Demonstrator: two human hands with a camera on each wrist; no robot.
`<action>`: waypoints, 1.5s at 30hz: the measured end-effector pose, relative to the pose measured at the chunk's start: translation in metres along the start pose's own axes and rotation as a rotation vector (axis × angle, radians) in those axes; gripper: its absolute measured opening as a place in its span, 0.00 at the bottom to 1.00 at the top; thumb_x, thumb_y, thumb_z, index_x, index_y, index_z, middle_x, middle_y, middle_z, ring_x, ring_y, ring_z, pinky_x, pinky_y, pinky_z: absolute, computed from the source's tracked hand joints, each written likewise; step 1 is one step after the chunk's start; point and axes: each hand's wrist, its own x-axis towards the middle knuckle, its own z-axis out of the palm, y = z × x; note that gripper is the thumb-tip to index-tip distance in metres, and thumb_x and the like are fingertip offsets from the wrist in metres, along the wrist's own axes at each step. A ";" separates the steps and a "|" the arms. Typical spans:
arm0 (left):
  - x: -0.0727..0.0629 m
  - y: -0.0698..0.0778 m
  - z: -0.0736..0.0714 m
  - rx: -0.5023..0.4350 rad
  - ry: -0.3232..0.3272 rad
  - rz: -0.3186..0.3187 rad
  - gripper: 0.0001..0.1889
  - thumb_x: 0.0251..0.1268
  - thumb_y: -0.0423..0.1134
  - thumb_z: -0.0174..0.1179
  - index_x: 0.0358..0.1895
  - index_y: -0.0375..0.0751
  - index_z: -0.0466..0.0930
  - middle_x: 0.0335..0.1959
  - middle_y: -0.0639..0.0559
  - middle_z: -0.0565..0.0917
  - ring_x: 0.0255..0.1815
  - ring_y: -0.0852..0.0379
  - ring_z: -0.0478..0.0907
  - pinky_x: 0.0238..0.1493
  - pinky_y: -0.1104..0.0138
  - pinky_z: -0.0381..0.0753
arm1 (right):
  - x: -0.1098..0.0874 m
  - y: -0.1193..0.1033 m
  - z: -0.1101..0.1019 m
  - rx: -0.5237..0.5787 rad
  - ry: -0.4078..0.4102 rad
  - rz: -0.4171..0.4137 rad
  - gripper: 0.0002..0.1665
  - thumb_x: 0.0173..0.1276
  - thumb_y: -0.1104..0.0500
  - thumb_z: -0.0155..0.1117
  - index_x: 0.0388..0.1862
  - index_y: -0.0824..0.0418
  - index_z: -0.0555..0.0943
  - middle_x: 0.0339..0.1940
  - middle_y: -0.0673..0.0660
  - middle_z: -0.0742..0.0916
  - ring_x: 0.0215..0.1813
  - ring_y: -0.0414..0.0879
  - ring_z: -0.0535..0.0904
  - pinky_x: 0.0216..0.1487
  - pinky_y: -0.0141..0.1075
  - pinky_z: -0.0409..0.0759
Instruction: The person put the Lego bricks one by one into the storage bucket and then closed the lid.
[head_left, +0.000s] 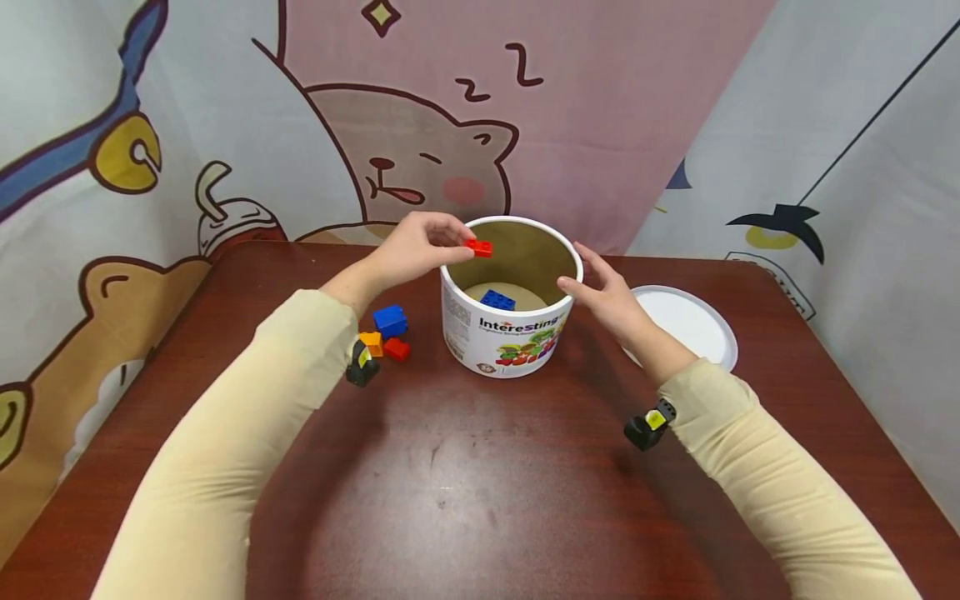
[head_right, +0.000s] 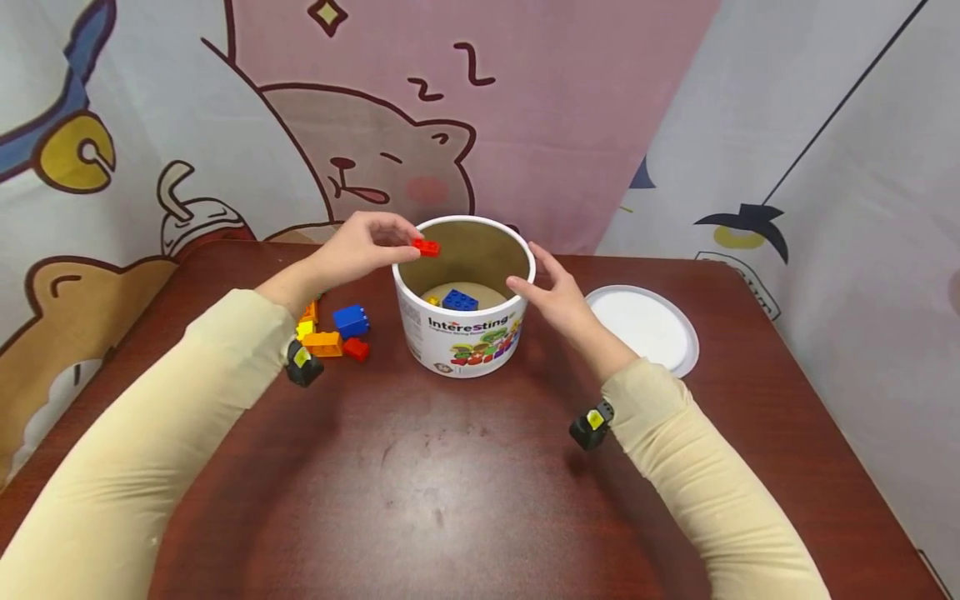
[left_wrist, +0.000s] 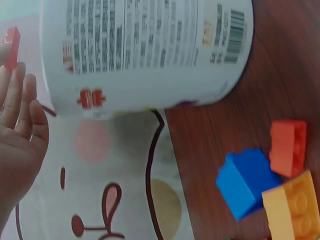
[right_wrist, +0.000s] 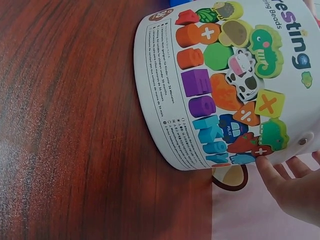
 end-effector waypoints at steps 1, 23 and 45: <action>0.002 0.002 0.003 0.002 -0.010 0.006 0.12 0.58 0.39 0.64 0.43 0.39 0.81 0.39 0.45 0.83 0.42 0.55 0.78 0.47 0.66 0.74 | 0.000 0.000 0.000 0.000 0.000 0.000 0.41 0.67 0.58 0.56 0.76 0.53 0.51 0.65 0.67 0.70 0.64 0.52 0.66 0.59 0.35 0.68; 0.001 -0.011 -0.008 -0.005 0.050 0.015 0.17 0.58 0.40 0.64 0.49 0.37 0.80 0.45 0.44 0.84 0.45 0.55 0.78 0.52 0.62 0.74 | 0.002 -0.001 0.000 0.010 0.000 0.009 0.42 0.67 0.58 0.57 0.76 0.53 0.50 0.67 0.65 0.70 0.65 0.52 0.66 0.56 0.33 0.71; -0.070 -0.135 -0.067 0.148 0.201 -0.368 0.26 0.64 0.50 0.58 0.58 0.35 0.73 0.55 0.36 0.75 0.54 0.44 0.70 0.59 0.52 0.70 | 0.001 0.000 -0.001 -0.010 0.004 0.008 0.41 0.67 0.57 0.57 0.76 0.53 0.51 0.67 0.65 0.69 0.66 0.53 0.65 0.62 0.40 0.68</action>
